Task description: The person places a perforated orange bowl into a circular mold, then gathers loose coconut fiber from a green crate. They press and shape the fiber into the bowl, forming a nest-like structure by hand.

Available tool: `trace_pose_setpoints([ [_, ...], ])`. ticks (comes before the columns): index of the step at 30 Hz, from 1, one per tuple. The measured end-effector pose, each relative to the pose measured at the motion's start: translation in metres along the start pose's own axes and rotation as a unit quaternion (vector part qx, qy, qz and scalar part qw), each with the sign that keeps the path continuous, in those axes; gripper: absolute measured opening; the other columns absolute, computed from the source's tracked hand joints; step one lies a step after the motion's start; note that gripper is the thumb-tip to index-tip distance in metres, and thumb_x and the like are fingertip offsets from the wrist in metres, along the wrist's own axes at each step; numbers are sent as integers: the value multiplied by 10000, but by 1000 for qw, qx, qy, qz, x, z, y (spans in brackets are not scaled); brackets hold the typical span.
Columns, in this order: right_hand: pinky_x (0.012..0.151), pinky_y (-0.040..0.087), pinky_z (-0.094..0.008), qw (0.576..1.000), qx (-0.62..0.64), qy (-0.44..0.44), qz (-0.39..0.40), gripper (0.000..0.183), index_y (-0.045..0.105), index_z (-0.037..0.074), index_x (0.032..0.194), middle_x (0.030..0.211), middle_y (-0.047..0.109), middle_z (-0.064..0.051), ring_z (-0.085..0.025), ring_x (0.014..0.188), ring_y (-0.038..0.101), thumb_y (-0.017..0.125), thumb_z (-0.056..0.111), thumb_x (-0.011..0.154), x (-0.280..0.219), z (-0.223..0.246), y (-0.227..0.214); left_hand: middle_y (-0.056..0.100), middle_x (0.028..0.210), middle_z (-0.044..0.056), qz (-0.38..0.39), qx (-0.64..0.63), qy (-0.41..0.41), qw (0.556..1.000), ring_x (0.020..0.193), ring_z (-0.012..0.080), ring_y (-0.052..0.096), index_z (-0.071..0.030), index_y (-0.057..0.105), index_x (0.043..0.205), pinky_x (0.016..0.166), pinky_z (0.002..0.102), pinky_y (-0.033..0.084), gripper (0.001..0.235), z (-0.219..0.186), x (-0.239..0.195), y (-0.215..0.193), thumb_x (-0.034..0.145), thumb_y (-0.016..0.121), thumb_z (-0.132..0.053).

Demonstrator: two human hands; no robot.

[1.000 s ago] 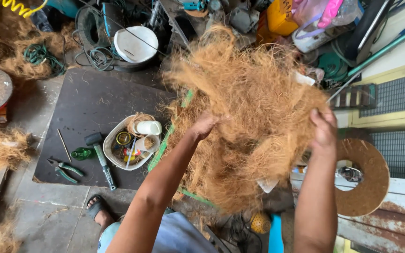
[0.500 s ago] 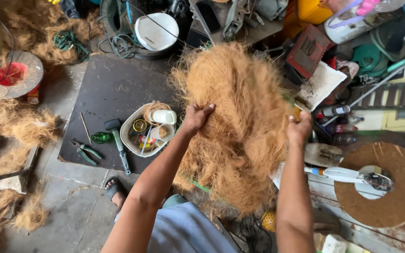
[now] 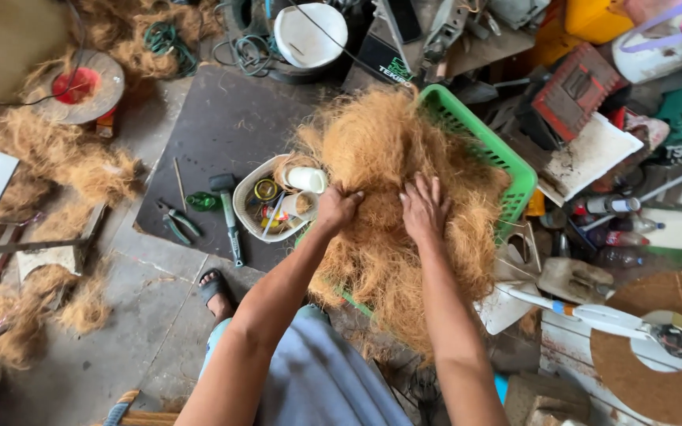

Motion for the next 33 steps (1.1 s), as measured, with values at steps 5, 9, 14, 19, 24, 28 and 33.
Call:
trace_pose_setpoints([
  [5,1158,91,-704,999,-7,28,-32,593,605,232,1345,1607,346,97,-289,1535,125,283,630,1046,10,1,15,691,1048,298,-24,10,5,1000,1124,471,622,-7,653,1062,967,550,495,430,10,-7,-3,824,741,-354],
  [9,1124,238,-696,988,-23,-56,-143,521,635,162,1299,1375,544,-49,-336,1465,273,644,498,901,-13,20,26,691,960,294,-19,22,23,999,1064,478,639,-15,634,959,882,557,504,364,18,-25,-3,815,735,-333],
  [14,930,457,-562,968,-73,-23,-239,490,676,160,1086,1135,536,-40,-304,1162,502,843,242,632,35,-27,53,671,931,306,-12,29,42,999,1053,484,632,-31,600,944,868,565,498,341,25,-24,-6,823,717,-328],
  [19,874,528,-501,980,-27,144,-132,337,677,184,1114,1212,492,-42,-314,1158,505,710,153,780,45,-84,43,713,933,196,6,-16,10,1000,1028,382,678,-116,651,992,867,473,529,285,1,-77,-36,818,722,-330],
  [24,988,459,-547,978,5,184,-97,463,657,159,1252,1315,447,-81,-337,1291,410,759,210,802,30,-76,20,726,1000,192,39,-17,-8,999,1086,369,665,-125,692,1079,902,481,521,324,-7,-99,-59,850,700,-355],
  [28,930,454,-526,970,-6,11,-245,534,625,103,1207,1234,506,-117,-366,1204,452,782,103,697,11,-28,-4,711,1036,224,52,-4,-22,998,1124,389,638,-101,696,1092,943,507,495,379,18,-83,-59,849,676,-393],
  [33,1129,171,-636,930,133,-301,-166,641,502,32,1420,1552,370,-218,-486,1440,221,589,-37,789,-50,54,-14,717,997,217,44,-50,-47,997,1076,367,663,-67,721,1099,933,489,496,382,39,-82,-65,863,666,-362],
])
Point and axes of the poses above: each hand's wrist, its own x-axis towards the middle knuckle, its own y-axis out of the palm, z = x × y, the point moved 1 cm from there along x, towards the middle knuckle
